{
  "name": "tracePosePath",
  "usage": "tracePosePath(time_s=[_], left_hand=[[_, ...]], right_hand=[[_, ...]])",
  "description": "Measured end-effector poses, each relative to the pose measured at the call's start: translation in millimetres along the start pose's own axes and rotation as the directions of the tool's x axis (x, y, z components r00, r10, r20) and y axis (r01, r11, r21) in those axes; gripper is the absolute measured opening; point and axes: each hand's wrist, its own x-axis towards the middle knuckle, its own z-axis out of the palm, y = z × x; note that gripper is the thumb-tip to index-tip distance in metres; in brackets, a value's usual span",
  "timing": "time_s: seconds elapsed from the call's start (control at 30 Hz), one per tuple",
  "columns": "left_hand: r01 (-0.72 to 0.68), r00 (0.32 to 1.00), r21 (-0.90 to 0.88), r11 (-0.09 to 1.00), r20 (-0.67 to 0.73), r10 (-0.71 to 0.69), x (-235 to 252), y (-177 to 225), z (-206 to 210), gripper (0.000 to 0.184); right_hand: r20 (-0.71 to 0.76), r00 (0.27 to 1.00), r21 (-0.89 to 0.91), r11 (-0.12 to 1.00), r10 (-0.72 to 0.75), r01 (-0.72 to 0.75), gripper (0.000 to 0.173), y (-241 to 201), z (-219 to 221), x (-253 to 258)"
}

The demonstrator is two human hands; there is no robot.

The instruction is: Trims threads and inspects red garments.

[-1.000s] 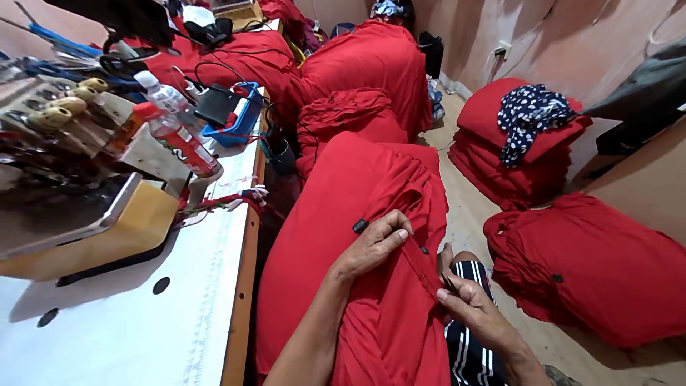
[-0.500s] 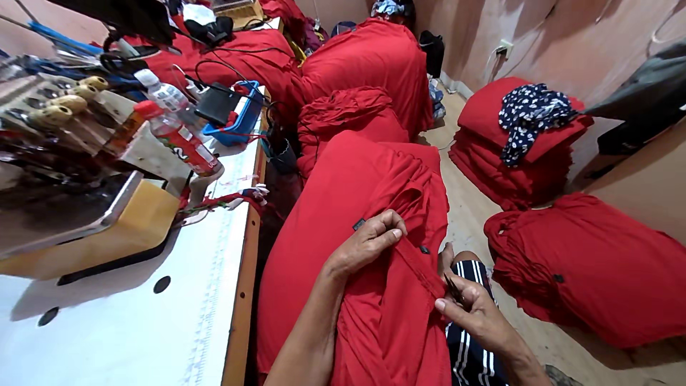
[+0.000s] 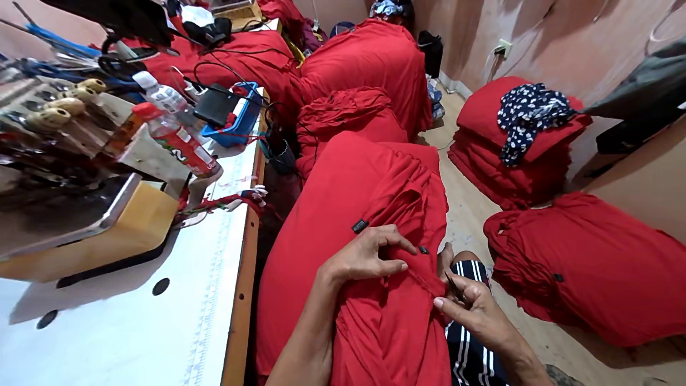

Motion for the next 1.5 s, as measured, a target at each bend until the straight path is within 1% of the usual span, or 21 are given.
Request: tracePosePath(time_s=[0.07, 0.1, 0.13, 0.2, 0.23, 0.27, 0.3, 0.37, 0.43, 0.53, 0.67, 0.77, 0.9, 0.97, 1.03, 1.13, 1.2, 1.3, 1.37, 1.4, 1.5], left_hand=[[-0.085, 0.986, 0.178, 0.98, -0.124, 0.108, -3.4, -1.5, 10.9, 0.017], [-0.101, 0.967, 0.299, 0.949, -0.193, 0.164, -6.1, -0.4, 17.6, 0.014], [-0.083, 0.943, 0.431, 0.899, -0.257, 0.21, -9.5, 2.7, 24.8, 0.012], [0.053, 0.891, 0.615, 0.787, -0.386, 0.241, -16.0, 17.6, 40.5, 0.009], [0.13, 0.863, 0.647, 0.752, -0.447, 0.235, -18.3, 27.5, 47.5, 0.007], [0.197, 0.842, 0.632, 0.75, -0.501, 0.201, -20.1, 37.2, 53.8, 0.007], [0.242, 0.827, 0.575, 0.781, -0.543, 0.143, -21.9, 44.8, 59.3, 0.01], [0.276, 0.813, 0.361, 0.891, -0.581, -0.016, -26.1, 49.3, 66.7, 0.017], [0.295, 0.815, 0.094, 0.951, -0.544, -0.199, -30.0, 50.4, 65.3, 0.02], [0.291, 0.796, -0.187, 0.938, -0.497, -0.346, -30.7, 49.3, 59.9, 0.02], [0.144, 0.772, -0.495, 0.857, -0.485, -0.41, -30.1, 47.5, 59.1, 0.014], [0.102, 0.758, -0.619, 0.779, -0.459, -0.464, -31.2, 48.6, 56.5, 0.016], [0.145, 0.77, -0.627, 0.766, -0.415, -0.485, -31.7, 50.4, 54.1, 0.018], [0.148, 0.786, -0.613, 0.776, -0.403, -0.469, -32.3, 50.9, 54.1, 0.015], [0.132, 0.817, -0.552, 0.823, -0.41, -0.406, -34.7, 48.9, 55.5, 0.006], [0.086, 0.859, -0.506, 0.858, -0.398, -0.321, -37.3, 44.8, 54.9, 0.022], [0.058, 0.884, -0.512, 0.857, -0.373, -0.283, -38.9, 42.4, 52.2, 0.025], [0.052, 0.898, -0.524, 0.85, -0.347, -0.269, -41.1, 39.5, 48.7, 0.028], [0.084, 0.897, -0.527, 0.846, -0.329, -0.294, -41.4, 40.4, 47.6, 0.035], [0.104, 0.897, -0.535, 0.839, -0.314, -0.311, -41.4, 41.3, 46.9, 0.04], [0.143, 0.895, -0.545, 0.826, -0.285, -0.343, -41.7, 44.8, 45.8, 0.049]], right_hand=[[-0.028, 1.0, -0.053, 0.999, 0.003, -0.005, 0.009, -0.5, 1.7, 0.3], [-0.051, 0.999, -0.104, 0.994, -0.016, 0.01, 0.007, -0.9, 3.6, -0.4], [-0.074, 0.996, -0.172, 0.984, -0.053, 0.04, 0.007, -2.0, 6.1, -1.6], [-0.117, 0.982, -0.318, 0.943, -0.145, 0.102, 0.01, -6.7, 13.7, -4.7], [-0.132, 0.972, -0.379, 0.916, -0.196, 0.133, 0.012, -8.2, 17.5, -5.9], [-0.146, 0.957, -0.436, 0.885, -0.249, 0.164, 0.015, -8.5, 20.7, -6.4], [-0.157, 0.942, -0.486, 0.853, -0.298, 0.189, 0.017, -9.0, 23.6, -6.8], [-0.162, 0.915, -0.593, 0.778, -0.37, 0.209, 0.02, -11.1, 29.8, -8.3], [-0.123, 0.897, -0.68, 0.695, -0.424, 0.235, 0.019, -14.7, 36.7, -11.8], [-0.026, 0.864, -0.775, 0.557, -0.502, 0.3, 0.014, -19.1, 50.6, -15.0], [0.061, 0.818, -0.852, 0.397, -0.572, 0.341, 0.009, -19.5, 63.8, -16.5], [0.089, 0.821, -0.899, 0.31, -0.564, 0.31, 0.015, -21.7, 71.0, -21.5], [0.105, 0.843, -0.933, 0.241, -0.527, 0.267, 0.018, -25.4, 76.0, -24.5], [0.114, 0.847, -0.936, 0.229, -0.519, 0.266, 0.016, -24.8, 77.1, -23.9], [0.122, 0.848, -0.938, 0.218, -0.516, 0.268, 0.011, -23.1, 77.7, -22.9], [0.125, 0.852, -0.938, 0.219, -0.508, 0.268, 0.01, -21.1, 77.2, -22.7], [0.114, 0.857, -0.927, 0.256, -0.502, 0.274, 0.014, -19.2, 74.9, -22.9], [0.1, 0.878, -0.883, 0.365, -0.467, 0.295, 0.017, -22.8, 69.0, -21.6], [0.087, 0.937, -0.821, 0.508, -0.339, 0.261, 0.019, -39.1, 64.7, -21.6], [0.078, 0.951, -0.777, 0.58, -0.298, 0.246, 0.02, -43.5, 62.0, -21.3], [0.024, 0.934, -0.67, 0.687, -0.357, 0.28, 0.021, -25.4, 52.3, -22.4]])
